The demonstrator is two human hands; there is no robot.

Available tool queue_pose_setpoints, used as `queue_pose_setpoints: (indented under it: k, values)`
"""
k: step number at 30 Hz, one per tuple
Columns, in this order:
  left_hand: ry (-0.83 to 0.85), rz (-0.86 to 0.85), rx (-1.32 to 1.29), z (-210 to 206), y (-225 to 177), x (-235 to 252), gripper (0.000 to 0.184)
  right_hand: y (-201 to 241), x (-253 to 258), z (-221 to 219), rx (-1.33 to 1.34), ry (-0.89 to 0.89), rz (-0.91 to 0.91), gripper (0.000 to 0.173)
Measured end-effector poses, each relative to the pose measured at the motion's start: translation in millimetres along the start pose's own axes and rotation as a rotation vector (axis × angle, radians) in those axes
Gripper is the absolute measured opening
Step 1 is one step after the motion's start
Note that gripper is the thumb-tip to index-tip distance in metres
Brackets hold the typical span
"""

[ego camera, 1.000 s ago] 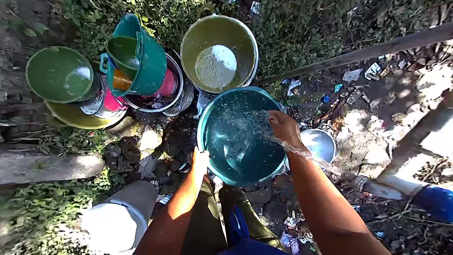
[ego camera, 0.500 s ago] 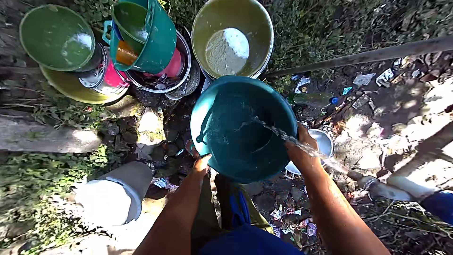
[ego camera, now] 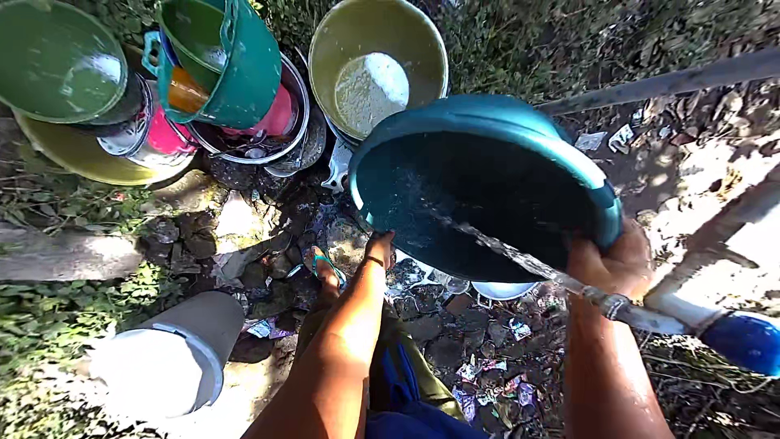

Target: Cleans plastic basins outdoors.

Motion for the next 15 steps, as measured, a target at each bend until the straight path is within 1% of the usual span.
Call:
queue_pose_setpoints:
  k: [1,2,3,4,5,6,9,11,14,15]
  values:
    - [0.020,-0.025,-0.009,-5,-6,-3,0.048,-13,-1,12,0.037,-0.007,-0.084,0.046]
    - [0.034,-0.056,0.033,-9,-12,-6,0.049,-25,-4,25,0.025,-0.002,-0.220,0.051]
    - [0.049,-0.087,0.106,-13,-18,-10,0.049,-40,-9,41,-0.021,0.008,-0.354,0.058]
    - [0.075,-0.129,0.191,-18,-22,-14,0.049,-56,-16,55,-0.072,0.030,-0.433,0.060]
    - [0.109,-0.181,0.259,-24,-26,-20,0.047,-74,-22,68,-0.106,0.041,-0.498,0.058]
    - [0.152,-0.237,0.328,-29,-32,-29,0.046,-86,-29,77,-0.079,-0.002,-0.540,0.057]
    - [0.225,-0.419,0.614,-50,-58,-64,0.052,-101,-53,88,0.114,-0.124,-0.685,0.048]
    - [0.244,-0.546,0.762,-69,-70,-83,0.054,-114,-77,94,0.199,-0.213,-0.885,0.045]
    - [0.325,-0.705,0.855,-106,-82,-97,0.053,-116,-112,95,0.240,-0.318,-1.127,0.043]
    - [0.336,-0.809,0.858,-124,-83,-90,0.051,-119,-122,94,0.260,-0.346,-1.196,0.044]
Point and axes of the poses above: each hand's wrist, its own x-axis towards the middle knuckle, its own z-axis out of the back of the hand, y = z × x, the point moved 1 cm from there along x, towards the middle knuckle, and after that the axes turned 7 degrees about -y, right-handed, at the moved point
